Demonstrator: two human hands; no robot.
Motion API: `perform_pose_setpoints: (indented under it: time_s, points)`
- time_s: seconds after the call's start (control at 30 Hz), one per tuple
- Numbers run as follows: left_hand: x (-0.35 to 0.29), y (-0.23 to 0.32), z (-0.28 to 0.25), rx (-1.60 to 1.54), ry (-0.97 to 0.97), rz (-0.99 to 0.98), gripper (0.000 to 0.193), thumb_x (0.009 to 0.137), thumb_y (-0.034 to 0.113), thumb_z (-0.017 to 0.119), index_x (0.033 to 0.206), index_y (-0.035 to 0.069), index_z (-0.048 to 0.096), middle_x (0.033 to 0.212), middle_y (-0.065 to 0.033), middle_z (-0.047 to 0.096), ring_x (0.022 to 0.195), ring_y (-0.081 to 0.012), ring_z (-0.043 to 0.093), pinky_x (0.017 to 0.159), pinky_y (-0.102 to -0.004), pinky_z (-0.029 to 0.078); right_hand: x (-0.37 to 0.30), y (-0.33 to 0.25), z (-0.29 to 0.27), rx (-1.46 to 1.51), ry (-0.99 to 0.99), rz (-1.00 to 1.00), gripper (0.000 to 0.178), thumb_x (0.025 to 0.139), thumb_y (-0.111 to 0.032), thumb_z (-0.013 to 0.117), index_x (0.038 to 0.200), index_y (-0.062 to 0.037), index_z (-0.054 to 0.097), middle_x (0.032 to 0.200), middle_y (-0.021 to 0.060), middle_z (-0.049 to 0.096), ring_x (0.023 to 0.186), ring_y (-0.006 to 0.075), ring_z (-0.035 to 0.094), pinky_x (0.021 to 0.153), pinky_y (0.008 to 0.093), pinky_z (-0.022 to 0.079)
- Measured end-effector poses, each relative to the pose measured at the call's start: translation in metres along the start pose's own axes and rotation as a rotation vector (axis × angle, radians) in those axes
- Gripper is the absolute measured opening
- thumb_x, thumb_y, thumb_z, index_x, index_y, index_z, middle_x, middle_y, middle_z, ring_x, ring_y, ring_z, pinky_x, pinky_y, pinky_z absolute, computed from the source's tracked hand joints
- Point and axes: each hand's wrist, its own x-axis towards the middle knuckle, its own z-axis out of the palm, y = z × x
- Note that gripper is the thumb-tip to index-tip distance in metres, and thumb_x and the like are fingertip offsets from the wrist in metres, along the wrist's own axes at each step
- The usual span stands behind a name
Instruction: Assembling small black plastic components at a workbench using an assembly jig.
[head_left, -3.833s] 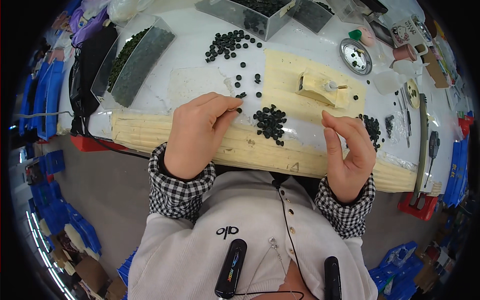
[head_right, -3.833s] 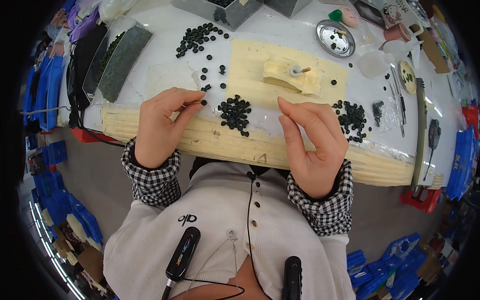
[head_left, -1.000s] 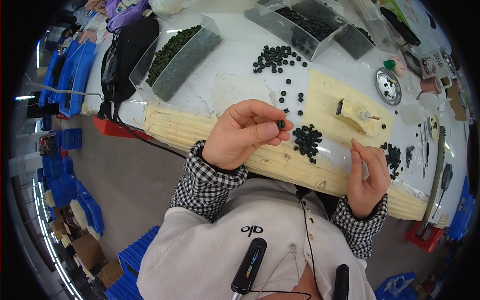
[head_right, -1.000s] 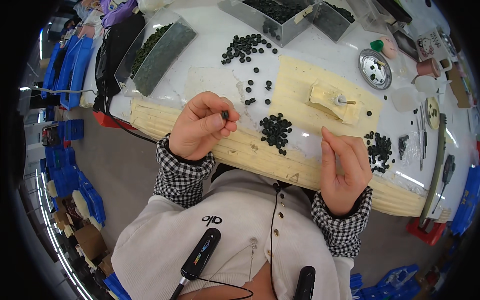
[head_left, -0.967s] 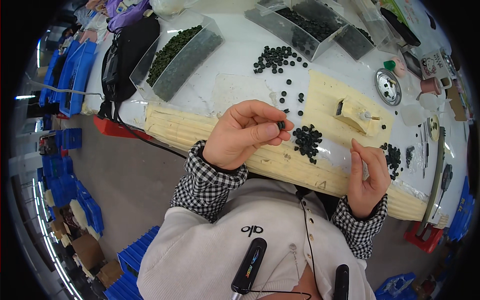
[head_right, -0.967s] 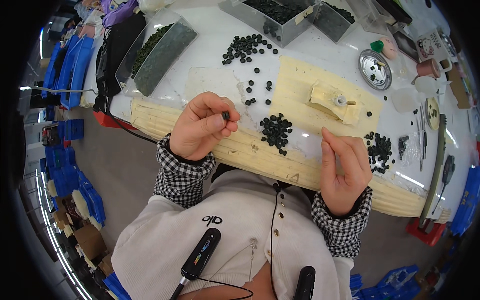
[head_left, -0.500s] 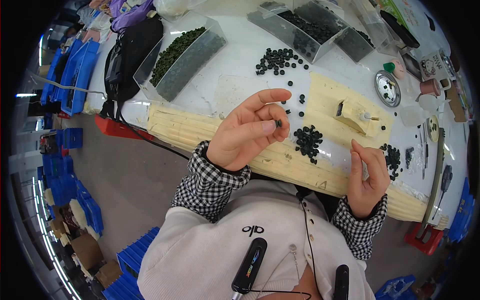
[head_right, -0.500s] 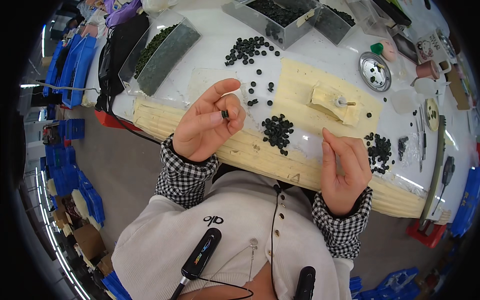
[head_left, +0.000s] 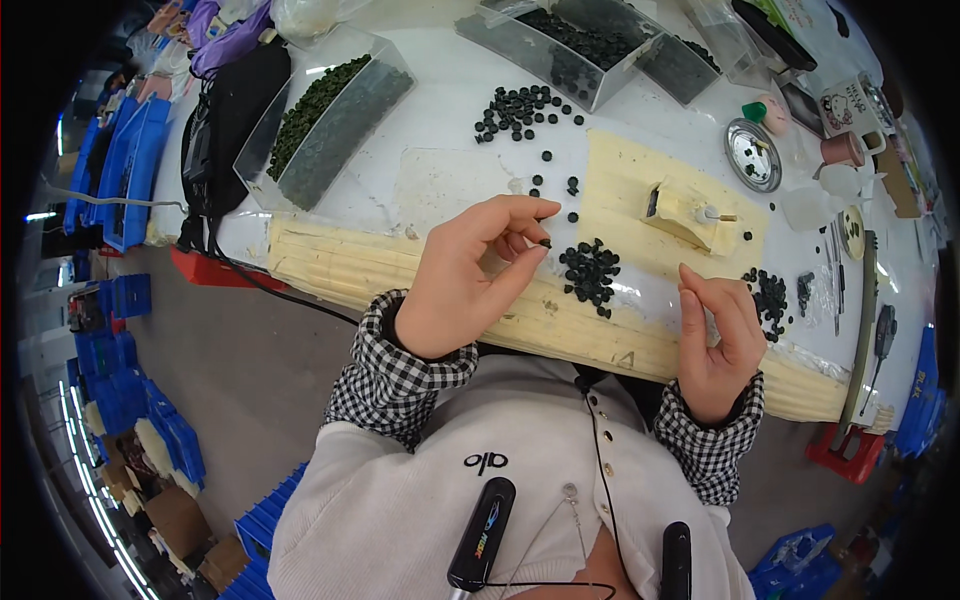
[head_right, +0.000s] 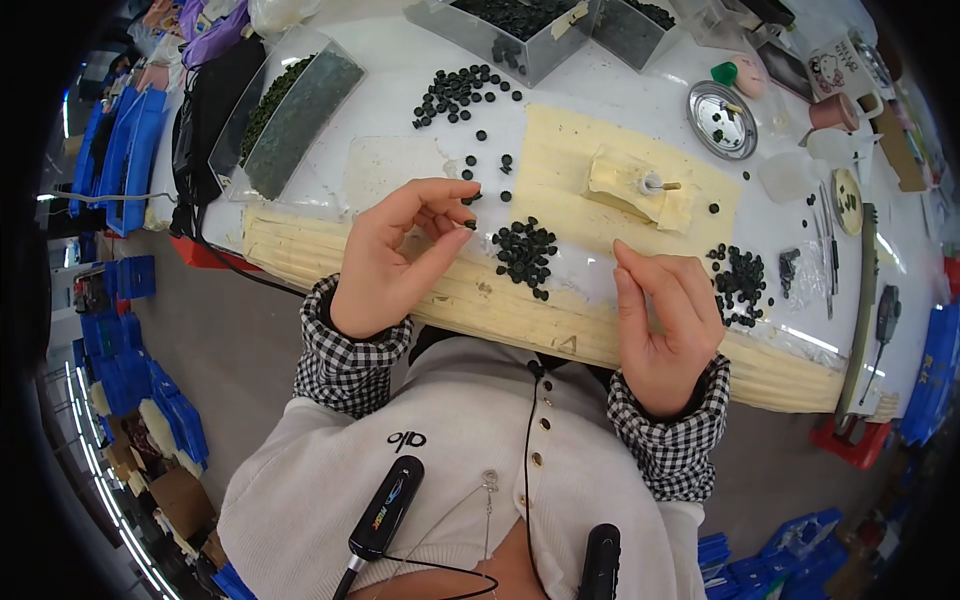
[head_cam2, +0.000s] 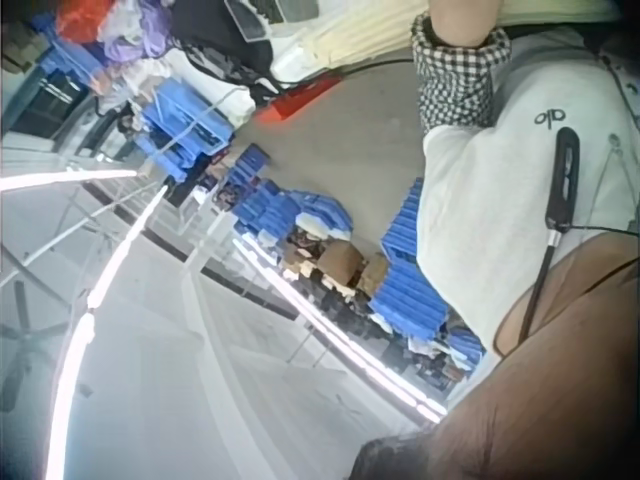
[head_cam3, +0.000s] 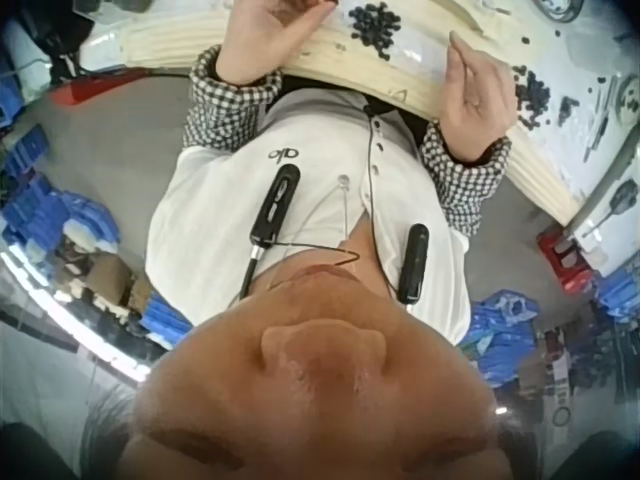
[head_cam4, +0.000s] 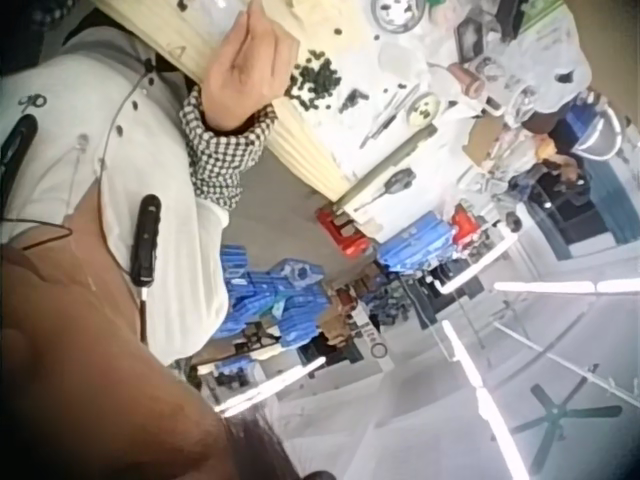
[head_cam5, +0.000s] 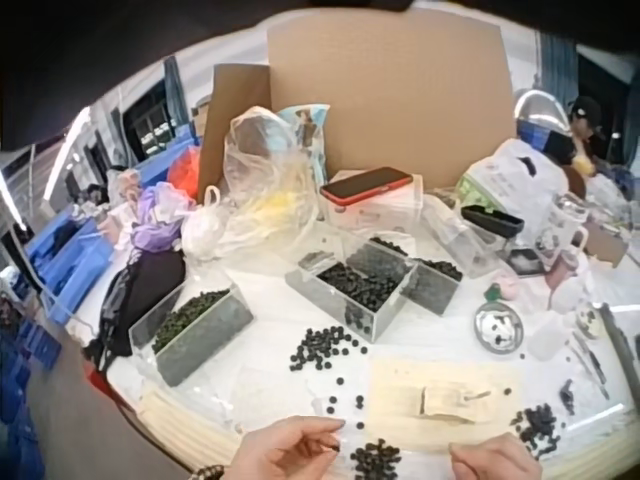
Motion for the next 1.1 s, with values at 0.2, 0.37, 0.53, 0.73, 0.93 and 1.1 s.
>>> perform_pose_setpoints:
  time_s: [0.2, 0.37, 0.53, 0.73, 0.93, 1.1]
  points:
    - [0.005, -0.006, 0.007, 0.236, 0.157, 0.091, 0.029, 0.08, -0.004, 0.064, 0.109, -0.001, 0.061, 0.093, -0.0079, 0.063, 0.075, -0.0124, 0.06, 0.067, -0.0233, 0.049, 0.001, 0.0, 0.0, -0.008, -0.005, -0.013, 0.02, 0.078, 0.006, 0.064, 0.098, 0.0034, 0.067, 0.078, 0.0115, 0.06, 0.07, 0.022, 0.057, 0.064, 0.0286, 0.045]
    - [0.01, -0.003, 0.006, 0.401, 0.203, 0.098, 0.021, 0.08, -0.004, 0.065, 0.101, 0.0, 0.065, 0.086, -0.0075, 0.059, 0.073, -0.0141, 0.06, 0.064, -0.0232, 0.05, 0.0, 0.001, 0.0, -0.002, -0.007, 0.003, 0.02, 0.077, 0.006, 0.065, 0.097, 0.0033, 0.067, 0.078, 0.0117, 0.06, 0.07, 0.0221, 0.057, 0.064, 0.0286, 0.045]
    - [0.018, -0.006, 0.01, 0.616, 0.169, 0.228, 0.018, 0.081, -0.004, 0.064, 0.098, 0.002, 0.066, 0.084, -0.0069, 0.057, 0.073, -0.014, 0.059, 0.062, -0.0232, 0.049, -0.001, 0.001, 0.0, -0.004, -0.001, 0.014, 0.02, 0.077, 0.007, 0.065, 0.096, 0.0034, 0.068, 0.078, 0.0118, 0.06, 0.069, 0.0221, 0.057, 0.064, 0.0286, 0.045]
    - [0.017, 0.001, 0.007, 0.239, 0.224, 0.18, 0.017, 0.084, -0.003, 0.062, 0.101, 0.0, 0.066, 0.091, -0.0081, 0.062, 0.08, -0.0155, 0.061, 0.068, -0.0238, 0.051, 0.001, 0.001, 0.0, 0.003, -0.013, 0.003, 0.019, 0.077, 0.007, 0.065, 0.096, 0.0035, 0.068, 0.078, 0.012, 0.06, 0.069, 0.0223, 0.057, 0.064, 0.0286, 0.045]
    - [0.017, 0.011, -0.002, -0.709, 0.159, -0.075, 0.021, 0.093, 0.004, 0.054, 0.111, -0.005, 0.058, 0.104, -0.0149, 0.065, 0.096, -0.0185, 0.064, 0.083, -0.0254, 0.054, 0.0, 0.0, -0.002, -0.002, -0.015, -0.013, 0.018, 0.078, 0.006, 0.064, 0.096, 0.0039, 0.067, 0.079, 0.0123, 0.06, 0.07, 0.0225, 0.058, 0.065, 0.0285, 0.046]
    - [0.027, -0.006, -0.001, -1.164, 0.236, -0.25, 0.024, 0.095, 0.008, 0.051, 0.116, -0.004, 0.052, 0.107, -0.0133, 0.061, 0.102, -0.0169, 0.062, 0.088, -0.0228, 0.054, 0.001, -0.001, -0.002, 0.001, -0.031, -0.007, 0.018, 0.079, 0.005, 0.064, 0.096, 0.0036, 0.067, 0.08, 0.0128, 0.06, 0.071, 0.0228, 0.058, 0.066, 0.0286, 0.046]
